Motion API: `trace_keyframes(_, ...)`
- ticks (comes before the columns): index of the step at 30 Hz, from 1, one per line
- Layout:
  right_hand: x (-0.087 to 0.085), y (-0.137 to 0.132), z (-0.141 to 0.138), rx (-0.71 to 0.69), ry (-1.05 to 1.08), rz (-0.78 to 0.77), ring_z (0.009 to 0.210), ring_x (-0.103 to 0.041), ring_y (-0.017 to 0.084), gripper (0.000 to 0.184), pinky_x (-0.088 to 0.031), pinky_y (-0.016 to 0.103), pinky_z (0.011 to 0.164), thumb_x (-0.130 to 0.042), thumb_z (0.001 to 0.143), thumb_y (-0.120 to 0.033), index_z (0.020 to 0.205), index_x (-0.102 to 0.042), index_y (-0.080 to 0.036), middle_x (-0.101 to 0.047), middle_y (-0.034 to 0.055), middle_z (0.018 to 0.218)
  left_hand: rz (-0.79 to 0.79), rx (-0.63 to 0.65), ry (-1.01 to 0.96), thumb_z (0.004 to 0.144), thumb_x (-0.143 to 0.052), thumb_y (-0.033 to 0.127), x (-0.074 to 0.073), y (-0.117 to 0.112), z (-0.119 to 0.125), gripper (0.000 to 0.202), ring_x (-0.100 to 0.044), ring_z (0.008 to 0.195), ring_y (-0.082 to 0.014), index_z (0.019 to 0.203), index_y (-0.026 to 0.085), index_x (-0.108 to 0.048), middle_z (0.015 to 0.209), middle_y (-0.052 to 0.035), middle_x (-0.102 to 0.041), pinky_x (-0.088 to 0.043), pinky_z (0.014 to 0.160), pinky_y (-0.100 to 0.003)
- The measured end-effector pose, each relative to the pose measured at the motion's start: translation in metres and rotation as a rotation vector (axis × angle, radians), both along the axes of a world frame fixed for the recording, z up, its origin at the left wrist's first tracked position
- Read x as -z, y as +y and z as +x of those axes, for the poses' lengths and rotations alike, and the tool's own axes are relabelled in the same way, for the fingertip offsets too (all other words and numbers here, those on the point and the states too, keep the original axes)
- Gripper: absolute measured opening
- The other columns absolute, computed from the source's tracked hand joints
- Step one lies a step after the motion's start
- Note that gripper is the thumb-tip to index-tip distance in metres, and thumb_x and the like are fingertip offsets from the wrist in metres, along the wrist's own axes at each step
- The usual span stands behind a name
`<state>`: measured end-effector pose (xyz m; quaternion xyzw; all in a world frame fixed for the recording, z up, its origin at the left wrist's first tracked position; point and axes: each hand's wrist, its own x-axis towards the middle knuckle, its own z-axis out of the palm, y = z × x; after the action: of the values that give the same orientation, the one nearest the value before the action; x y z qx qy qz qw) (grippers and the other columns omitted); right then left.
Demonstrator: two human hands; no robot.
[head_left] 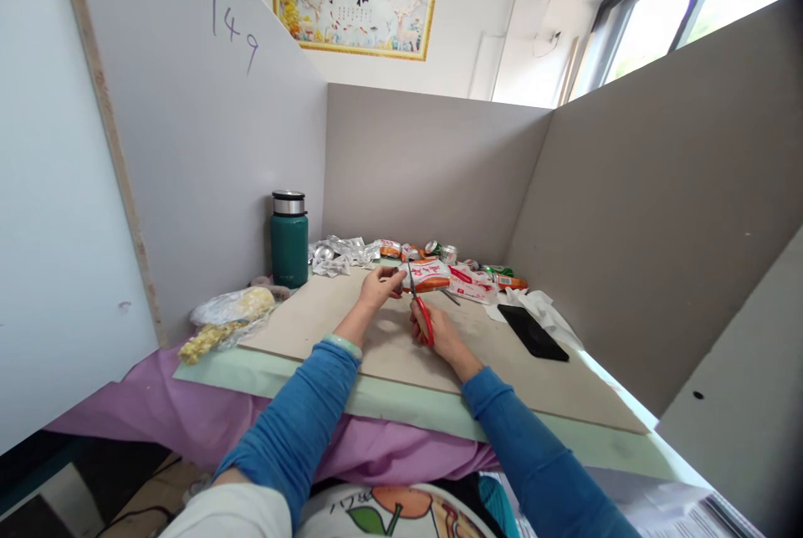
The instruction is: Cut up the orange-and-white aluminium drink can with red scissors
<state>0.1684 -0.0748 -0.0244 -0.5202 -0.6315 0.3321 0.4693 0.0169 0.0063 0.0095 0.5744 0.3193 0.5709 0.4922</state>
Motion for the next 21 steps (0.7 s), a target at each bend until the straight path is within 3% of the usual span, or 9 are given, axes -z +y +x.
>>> trace_keyframes(21, 0.0037, 0.0005, -0.0027, -0.011, 0.006, -0.002, 0.046, -0.055, 0.018, 0.046, -0.042, 0.032, 0.048, -0.048, 0.096, -0.064, 0.075, -0.054, -0.024, -0.06, 0.0026, 0.054, -0.034, -0.045, 0.019, 0.081, -0.083, 0.03, -0.0007, -0.0002, 0.0007, 0.029, -0.068, 0.059, -0.0115, 0.092, 0.011, -0.063, 0.096, -0.008, -0.072, -0.057, 0.052, -0.024)
